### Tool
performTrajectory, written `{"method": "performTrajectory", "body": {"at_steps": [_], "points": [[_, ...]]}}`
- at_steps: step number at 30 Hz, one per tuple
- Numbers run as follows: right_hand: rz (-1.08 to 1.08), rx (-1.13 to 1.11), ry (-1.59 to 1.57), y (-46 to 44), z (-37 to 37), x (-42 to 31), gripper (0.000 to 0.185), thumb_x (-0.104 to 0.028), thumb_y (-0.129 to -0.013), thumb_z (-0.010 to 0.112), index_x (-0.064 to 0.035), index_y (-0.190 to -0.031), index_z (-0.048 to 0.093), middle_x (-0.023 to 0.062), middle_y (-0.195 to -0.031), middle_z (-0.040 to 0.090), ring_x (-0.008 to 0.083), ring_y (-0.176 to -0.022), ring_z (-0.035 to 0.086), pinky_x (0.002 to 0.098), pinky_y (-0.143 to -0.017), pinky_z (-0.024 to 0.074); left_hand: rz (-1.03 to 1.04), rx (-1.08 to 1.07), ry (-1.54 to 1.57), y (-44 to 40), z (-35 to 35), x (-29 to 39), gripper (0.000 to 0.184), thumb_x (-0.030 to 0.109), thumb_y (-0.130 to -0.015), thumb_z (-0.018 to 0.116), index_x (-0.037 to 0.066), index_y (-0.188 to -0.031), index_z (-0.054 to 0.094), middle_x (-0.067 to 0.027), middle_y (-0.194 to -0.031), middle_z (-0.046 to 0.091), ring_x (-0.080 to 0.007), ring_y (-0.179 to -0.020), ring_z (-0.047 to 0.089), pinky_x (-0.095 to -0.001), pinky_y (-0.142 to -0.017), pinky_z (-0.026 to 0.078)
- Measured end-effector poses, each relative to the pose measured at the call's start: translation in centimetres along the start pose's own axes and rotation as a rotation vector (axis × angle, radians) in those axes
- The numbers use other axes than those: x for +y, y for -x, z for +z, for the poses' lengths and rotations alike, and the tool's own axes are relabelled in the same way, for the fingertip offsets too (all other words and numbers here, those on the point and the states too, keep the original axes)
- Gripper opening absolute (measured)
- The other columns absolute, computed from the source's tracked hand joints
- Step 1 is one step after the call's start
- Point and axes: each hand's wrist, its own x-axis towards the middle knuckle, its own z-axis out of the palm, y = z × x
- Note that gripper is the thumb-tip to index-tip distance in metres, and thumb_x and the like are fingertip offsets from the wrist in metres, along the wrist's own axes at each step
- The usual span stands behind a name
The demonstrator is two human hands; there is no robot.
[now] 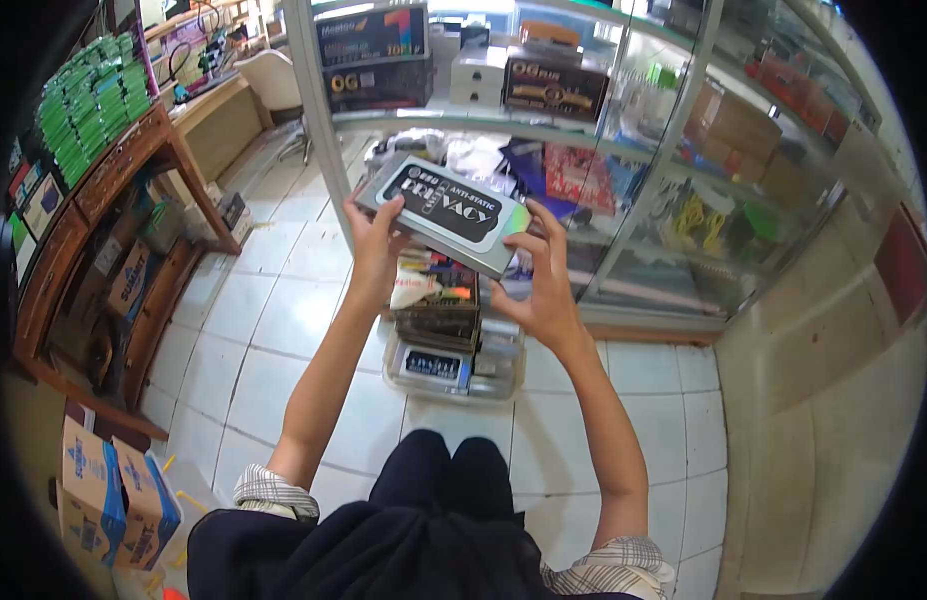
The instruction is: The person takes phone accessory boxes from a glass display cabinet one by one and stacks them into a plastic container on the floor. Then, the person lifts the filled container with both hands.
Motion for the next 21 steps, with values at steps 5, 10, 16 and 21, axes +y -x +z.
{"method": "performTrajectory", "body": {"at_steps": [5, 10, 16, 21], "points": [[0.294, -0.200, -0.210, 7.4, 3.0, 2.4, 0.055, -0.009, -0.061, 0.069, -0.0062, -0.107, 0.040, 0.0174, -0.131, 0.030, 0.0307, -0.120, 0.034, 0.0380, -0.097, 0.0341, -0.178, 0.201, -0.133, 7.1, -6.7, -6.2, 0.059, 0.015, -0.078, 0.063, 0.014, -0.120, 0.022, -0.0101, -0.115, 0.038, -0.0177, -0.100, 0.044, -0.0363, -0.077, 0.045], [0.383, -0.431, -0.227, 16.5, 6.8, 4.4, 0.059, -0.010, -0.060, 0.073, -0.0039, -0.107, 0.039, 0.0193, -0.128, 0.031, 0.0342, -0.121, 0.033, 0.0393, -0.100, 0.0310, -0.368, 0.328, -0.174, 15.1, -13.3, -11.7, 0.057, 0.014, -0.078, 0.064, 0.012, -0.120, 0.026, -0.0101, -0.116, 0.038, -0.0176, -0.100, 0.046, -0.0332, -0.078, 0.045], [0.474, -0.574, -0.243, 22.1, 11.7, 6.9, 0.058, -0.013, -0.057, 0.075, -0.0044, -0.104, 0.041, 0.0206, -0.122, 0.035, 0.0371, -0.117, 0.034, 0.0407, -0.098, 0.0313, -0.503, 0.288, -0.378, 17.6, -21.7, -17.9, 0.060, 0.010, -0.074, 0.069, 0.005, -0.120, 0.029, -0.0127, -0.114, 0.044, -0.0200, -0.098, 0.051, -0.0319, -0.082, 0.045], [0.456, -0.655, -0.012, 22.8, 14.3, 8.8, 0.061, -0.013, -0.054, 0.076, -0.0039, -0.105, 0.043, 0.0221, -0.120, 0.036, 0.0372, -0.110, 0.035, 0.0424, -0.094, 0.0345, -0.401, 0.148, -0.650, 15.9, -24.1, -20.4, 0.065, 0.016, -0.073, 0.071, 0.000, -0.121, 0.030, -0.0169, -0.117, 0.046, -0.0211, -0.105, 0.047, -0.0320, -0.091, 0.038]]}}
